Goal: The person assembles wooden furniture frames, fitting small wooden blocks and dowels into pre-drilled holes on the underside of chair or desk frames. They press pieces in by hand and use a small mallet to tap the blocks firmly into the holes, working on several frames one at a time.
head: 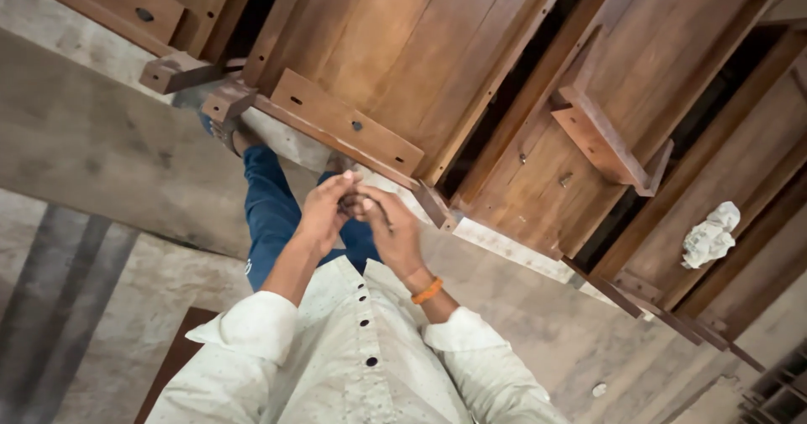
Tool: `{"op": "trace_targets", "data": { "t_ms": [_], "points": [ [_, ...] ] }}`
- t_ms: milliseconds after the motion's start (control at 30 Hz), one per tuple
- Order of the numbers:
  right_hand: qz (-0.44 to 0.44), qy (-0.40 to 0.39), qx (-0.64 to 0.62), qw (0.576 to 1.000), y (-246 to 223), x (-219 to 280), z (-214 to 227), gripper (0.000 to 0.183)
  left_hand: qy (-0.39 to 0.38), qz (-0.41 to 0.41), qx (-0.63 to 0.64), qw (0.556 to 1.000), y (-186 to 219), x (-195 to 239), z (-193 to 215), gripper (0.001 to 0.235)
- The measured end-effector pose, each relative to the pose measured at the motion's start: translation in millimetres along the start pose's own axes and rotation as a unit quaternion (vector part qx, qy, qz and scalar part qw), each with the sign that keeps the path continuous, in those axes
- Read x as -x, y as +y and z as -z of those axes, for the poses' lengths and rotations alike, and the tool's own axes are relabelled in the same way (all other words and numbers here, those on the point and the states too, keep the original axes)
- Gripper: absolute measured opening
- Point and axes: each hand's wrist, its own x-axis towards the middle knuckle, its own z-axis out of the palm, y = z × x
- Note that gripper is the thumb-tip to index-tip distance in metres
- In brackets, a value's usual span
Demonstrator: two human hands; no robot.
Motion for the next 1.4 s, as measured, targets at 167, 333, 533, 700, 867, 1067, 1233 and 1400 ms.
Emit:
{"op": "trace_targets", "data": {
  "t_ms": [167,333,533,700,867,1067,1233,1400],
  "points": [
    [-0.081,0.077,-0.071,0.991,0.3,-20.2,56.7,0.015,0.113,0.023,-0.191,0.975,1.5,-12.5,-18.2,0.034],
    [-0.131,0.052,-0.049,0.989,29.1,-62.7,100.5,0.023,0.229,-0.117,-0.319,0.912,-5.6,-33.9,-30.2,0.032],
    [-0.199,-0.077,-0.033,0.976,84.6,-91.3,104.8,0.023,0.296,-0.053,-0.378,0.876,20.8,-31.8,-53.7,0.032],
    [-0.208,-0.129,0.104,0.964,91.9,-109.9,91.7,0.018,0.321,-0.018,-0.378,0.868,22.4,-38.7,-58.4,0.029],
    [-0.215,-0.159,0.128,0.955,103.1,-117.5,83.8,0.017,0.335,-0.001,-0.378,0.863,23.9,-39.9,-61.1,0.027],
    [-0.097,-0.186,0.186,0.960,102.7,-119.7,80.2,0.015,0.332,-0.004,-0.353,0.875,27.5,-39.4,-62.0,0.020],
    [-0.202,-0.184,0.196,0.942,101.2,-121.8,77.1,0.016,0.325,-0.004,-0.355,0.876,26.2,-40.4,-58.8,0.021],
    [-0.260,-0.166,0.120,0.944,137.8,-121.4,76.7,0.016,0.321,-0.005,-0.346,0.881,27.5,-38.9,-58.3,0.020]
  ]
}}
